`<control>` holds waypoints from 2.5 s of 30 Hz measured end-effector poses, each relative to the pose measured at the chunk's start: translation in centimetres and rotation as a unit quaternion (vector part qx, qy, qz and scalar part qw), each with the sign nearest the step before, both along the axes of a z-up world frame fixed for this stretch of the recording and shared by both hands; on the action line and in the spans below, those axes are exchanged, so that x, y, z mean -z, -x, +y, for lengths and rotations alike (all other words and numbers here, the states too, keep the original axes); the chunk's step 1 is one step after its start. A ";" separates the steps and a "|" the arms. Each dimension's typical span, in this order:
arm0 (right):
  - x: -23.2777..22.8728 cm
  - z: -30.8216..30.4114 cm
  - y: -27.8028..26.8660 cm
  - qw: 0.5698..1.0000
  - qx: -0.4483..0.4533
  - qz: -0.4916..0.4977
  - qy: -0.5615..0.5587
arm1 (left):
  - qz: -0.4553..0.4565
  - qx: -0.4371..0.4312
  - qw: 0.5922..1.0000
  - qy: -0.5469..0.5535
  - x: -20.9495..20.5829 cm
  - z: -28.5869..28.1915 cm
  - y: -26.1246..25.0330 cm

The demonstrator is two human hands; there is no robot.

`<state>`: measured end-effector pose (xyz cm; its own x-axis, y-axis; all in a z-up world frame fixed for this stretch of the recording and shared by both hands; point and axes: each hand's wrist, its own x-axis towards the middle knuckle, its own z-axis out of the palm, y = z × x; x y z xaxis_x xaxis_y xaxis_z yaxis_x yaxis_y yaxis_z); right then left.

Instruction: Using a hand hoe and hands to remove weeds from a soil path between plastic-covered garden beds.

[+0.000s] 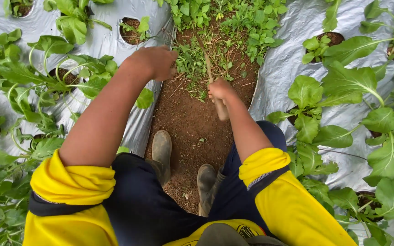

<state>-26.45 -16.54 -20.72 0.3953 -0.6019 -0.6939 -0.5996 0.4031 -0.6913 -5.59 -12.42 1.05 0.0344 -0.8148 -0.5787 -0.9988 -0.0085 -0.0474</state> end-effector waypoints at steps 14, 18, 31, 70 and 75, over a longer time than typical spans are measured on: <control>18.6 11.8 -2.0 0.920 0.344 0.188 0.006 | 0.053 0.375 0.925 -0.027 23.1 -10.8 7.3; 18.1 14.3 -3.7 0.899 0.430 0.071 -0.044 | -0.006 0.506 0.862 0.009 27.7 -9.2 8.0; 20.8 14.5 -5.1 0.901 0.405 0.152 0.011 | -0.084 0.632 0.768 -0.054 35.7 -12.8 9.5; 17.6 21.8 -10.7 0.927 0.349 0.133 -0.039 | -0.145 0.307 0.941 0.002 30.4 -16.4 -3.7; 14.3 21.0 -9.3 0.923 0.317 0.220 -0.017 | -0.101 0.287 0.953 0.002 32.5 -17.2 -4.1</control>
